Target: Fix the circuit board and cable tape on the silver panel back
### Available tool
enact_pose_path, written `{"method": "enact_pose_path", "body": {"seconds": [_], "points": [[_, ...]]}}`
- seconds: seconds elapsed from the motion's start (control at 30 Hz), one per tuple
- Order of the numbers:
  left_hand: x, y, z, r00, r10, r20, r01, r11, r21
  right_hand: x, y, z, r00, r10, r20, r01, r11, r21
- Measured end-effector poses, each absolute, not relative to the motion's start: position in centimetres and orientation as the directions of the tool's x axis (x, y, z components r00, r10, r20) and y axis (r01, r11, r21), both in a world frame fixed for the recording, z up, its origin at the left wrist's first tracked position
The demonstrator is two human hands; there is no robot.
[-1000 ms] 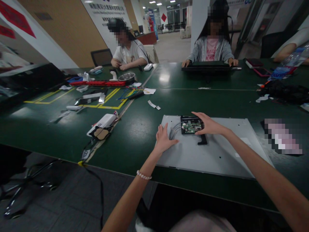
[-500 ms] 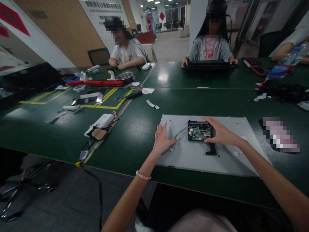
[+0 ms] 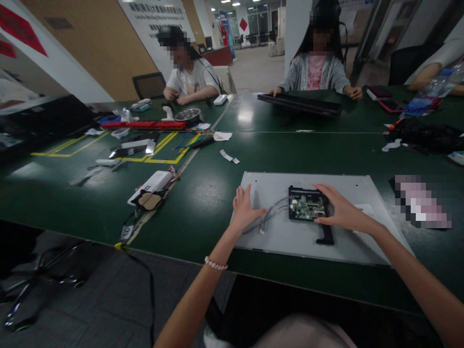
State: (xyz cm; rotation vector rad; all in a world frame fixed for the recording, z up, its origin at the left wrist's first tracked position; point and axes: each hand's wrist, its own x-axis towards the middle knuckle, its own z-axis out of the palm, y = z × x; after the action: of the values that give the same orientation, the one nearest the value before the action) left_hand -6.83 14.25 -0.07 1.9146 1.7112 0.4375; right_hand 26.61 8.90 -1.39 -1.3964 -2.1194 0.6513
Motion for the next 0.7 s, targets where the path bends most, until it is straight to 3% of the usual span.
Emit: {"method": "enact_pose_path", "body": {"seconds": [0.2,0.33,0.4,0.57,0.7], "points": [[-6.8,14.1,-0.1,0.121,0.987,-0.105,0.803,-0.035,0.594,26.8,8.0,-1.5,-0.290,0.940,0.179,0.665,0.332,-0.669],[-7.4,15.2,0.4,0.094,0.990,-0.107,0.795,-0.010,0.607,27.2,8.4,-3.1,-0.138,0.960,0.244,0.621,0.276,-0.734],[-8.0,17.1,1.0,0.095,0.995,-0.029,0.808,-0.060,0.586,27.3,8.7,-4.2,-0.040,0.964,0.262,0.587,0.235,-0.775],[-10.3,24.9,1.7,0.141,0.955,0.262,0.888,-0.239,0.392,27.0,9.0,-5.3,0.082,0.962,0.259,0.552,0.173,-0.816],[-11.5,30.4,1.3,0.177,0.964,0.196,0.952,-0.219,0.216,26.6,8.8,-4.8,0.058,0.961,0.272,0.583,0.188,-0.791]]}}
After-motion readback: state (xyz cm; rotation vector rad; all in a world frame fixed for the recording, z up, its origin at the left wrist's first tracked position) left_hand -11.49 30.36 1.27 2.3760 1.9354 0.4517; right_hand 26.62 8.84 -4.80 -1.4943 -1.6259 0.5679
